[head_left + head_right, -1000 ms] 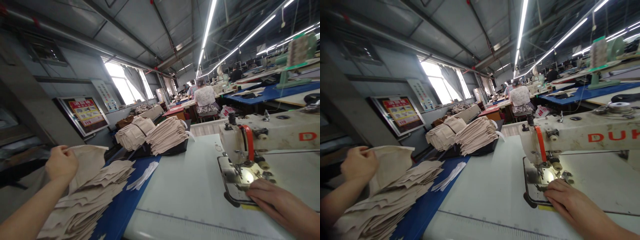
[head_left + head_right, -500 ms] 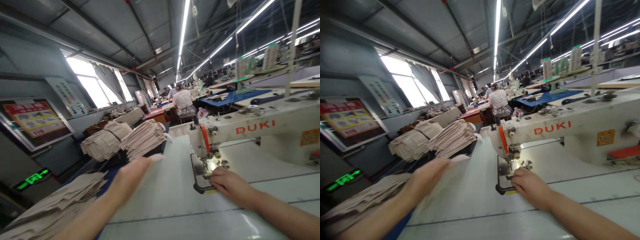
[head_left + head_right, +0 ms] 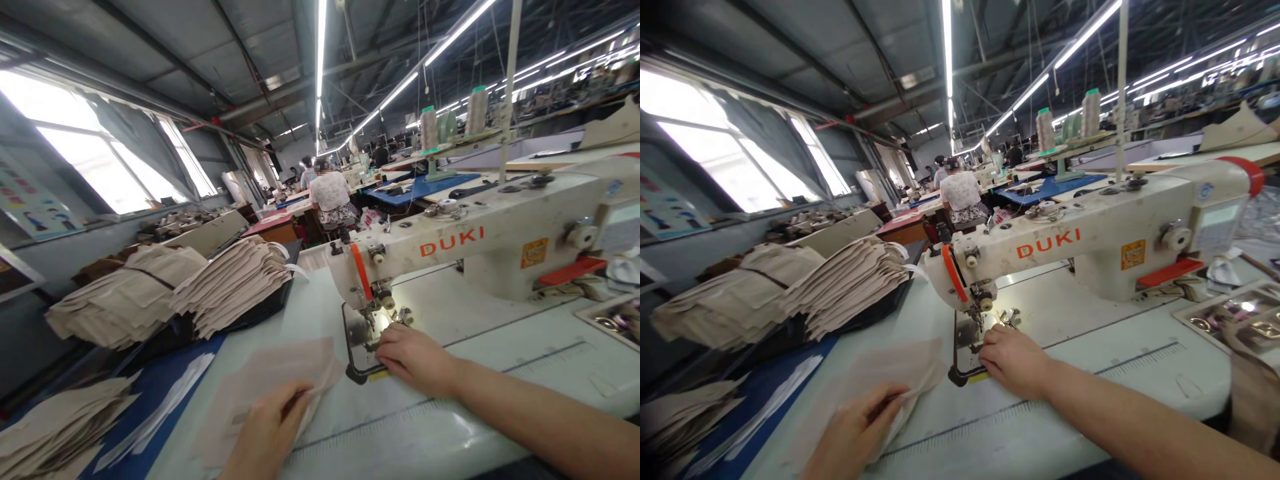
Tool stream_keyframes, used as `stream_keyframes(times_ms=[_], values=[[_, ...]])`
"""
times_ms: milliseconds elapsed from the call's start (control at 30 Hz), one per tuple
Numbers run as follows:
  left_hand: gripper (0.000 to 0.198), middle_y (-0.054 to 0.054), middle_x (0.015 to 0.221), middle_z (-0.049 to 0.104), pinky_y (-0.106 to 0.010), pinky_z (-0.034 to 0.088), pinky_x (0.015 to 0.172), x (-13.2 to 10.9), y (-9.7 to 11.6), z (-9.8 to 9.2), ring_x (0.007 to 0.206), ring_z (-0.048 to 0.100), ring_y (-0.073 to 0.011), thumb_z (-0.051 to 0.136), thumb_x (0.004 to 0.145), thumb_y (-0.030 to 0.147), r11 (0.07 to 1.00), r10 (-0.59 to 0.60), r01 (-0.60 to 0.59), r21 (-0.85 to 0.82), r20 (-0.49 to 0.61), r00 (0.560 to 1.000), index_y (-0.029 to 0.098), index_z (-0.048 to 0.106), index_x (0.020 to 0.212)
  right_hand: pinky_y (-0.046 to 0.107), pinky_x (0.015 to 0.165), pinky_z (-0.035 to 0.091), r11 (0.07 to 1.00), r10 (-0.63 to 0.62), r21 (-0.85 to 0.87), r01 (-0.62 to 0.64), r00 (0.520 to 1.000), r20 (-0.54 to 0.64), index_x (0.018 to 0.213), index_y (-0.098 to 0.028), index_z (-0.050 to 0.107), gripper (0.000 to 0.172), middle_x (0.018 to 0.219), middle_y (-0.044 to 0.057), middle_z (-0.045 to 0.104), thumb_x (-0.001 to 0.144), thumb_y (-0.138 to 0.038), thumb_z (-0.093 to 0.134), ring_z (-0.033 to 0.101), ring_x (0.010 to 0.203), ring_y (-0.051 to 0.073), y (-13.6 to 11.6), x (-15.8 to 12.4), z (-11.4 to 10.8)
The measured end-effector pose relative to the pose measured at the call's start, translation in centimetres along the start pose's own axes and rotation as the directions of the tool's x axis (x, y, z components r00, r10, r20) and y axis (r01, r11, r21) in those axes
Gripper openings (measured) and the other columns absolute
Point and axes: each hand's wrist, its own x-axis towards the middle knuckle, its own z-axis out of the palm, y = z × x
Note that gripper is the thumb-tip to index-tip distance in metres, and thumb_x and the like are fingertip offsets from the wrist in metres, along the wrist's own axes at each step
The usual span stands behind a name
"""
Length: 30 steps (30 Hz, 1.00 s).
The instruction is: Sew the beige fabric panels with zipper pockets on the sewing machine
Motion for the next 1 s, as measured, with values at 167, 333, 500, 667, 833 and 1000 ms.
stream_keyframes(times_ms=[167, 333, 500, 667, 833, 1000], values=[[0.028, 0.0, 0.071, 0.07, -0.023, 0.052, 0.059, 0.3, 1.3, 1.0, 0.063, 0.068, -0.0168, 0.043, 0.094, 0.032, 0.982, 0.18, -0.173, 0.081, -0.092, 0.979, 0.025, 0.064, 0.077, 0.032, 0.08, 0.045, 1.0, -0.019, -0.018, 0.019, 1.0, 0.013, 0.09, -0.017, 0.071, 0.022, 0.089, 0.007, 0.067, 0.095, -0.014, 0.049, 0.057, 0.088, 0.021, -0.1, 0.0, -0.1], [0.025, -0.001, 0.07, 0.064, -0.025, 0.049, 0.055, 1.0, 2.2, 1.9, 0.062, 0.066, -0.0169, 0.042, 0.094, 0.022, 0.882, 0.427, -0.354, 0.31, -0.211, 0.879, 0.025, 0.056, 0.074, 0.032, 0.081, 0.044, 0.972, -0.228, -0.044, 0.232, 0.97, 0.081, 0.103, -0.019, 0.068, 0.016, 0.094, 0.007, 0.066, 0.093, -0.021, 0.055, 0.056, 0.091, 0.021, -1.4, 0.2, 0.1], [0.026, -0.001, 0.065, 0.061, -0.026, 0.043, 0.051, 1.3, 3.4, 3.1, 0.062, 0.064, -0.0172, 0.04, 0.093, 0.017, 0.821, 0.502, -0.405, 0.402, -0.17, 0.848, 0.025, 0.053, 0.072, 0.034, 0.09, 0.042, 0.943, -0.329, -0.015, 0.331, 0.941, 0.074, 0.136, -0.02, 0.052, 0.044, 0.114, 0.009, 0.065, 0.095, -0.035, 0.057, 0.055, 0.104, 0.024, -2.1, 0.5, 0.4], [0.028, -0.001, 0.065, 0.063, -0.028, 0.045, 0.056, 1.1, 3.7, 5.1, 0.058, 0.061, -0.0185, 0.04, 0.09, 0.009, 0.709, 0.628, -0.572, 0.413, 0.002, 0.778, 0.025, 0.055, 0.073, 0.034, 0.088, 0.044, 0.985, -0.17, -0.035, 0.172, 0.984, 0.051, 0.108, -0.017, 0.065, 0.021, 0.102, 0.008, 0.066, 0.093, -0.03, 0.057, 0.057, 0.095, 0.023, -1.4, 0.7, 0.7], [0.031, -0.002, 0.072, 0.068, -0.027, 0.05, 0.061, 1.6, 3.8, 4.9, 0.066, 0.065, -0.0186, 0.04, 0.099, 0.022, 0.817, 0.511, -0.539, 0.203, 0.177, 0.841, 0.024, 0.06, 0.075, 0.032, 0.078, 0.046, 0.998, -0.019, -0.054, 0.016, 0.998, -0.055, 0.08, -0.017, 0.065, 0.019, 0.085, 0.006, 0.066, 0.093, -0.017, 0.052, 0.057, 0.083, 0.021, -0.6, 0.8, 0.5], [0.029, -0.007, 0.11, 0.073, -0.03, 0.057, 0.088, 3.2, 2.0, 3.8, 0.101, 0.069, -0.0194, 0.041, 0.1, 0.03, 0.937, 0.344, -0.348, 0.026, 0.096, 0.934, 0.024, 0.069, 0.103, 0.033, 0.077, 0.046, 0.999, 0.026, -0.041, -0.032, 0.991, -0.134, 0.078, -0.017, 0.064, 0.026, 0.081, 0.008, 0.065, 0.098, -0.017, 0.047, 0.056, 0.082, 0.021, -0.4, 0.5, 0.3]])
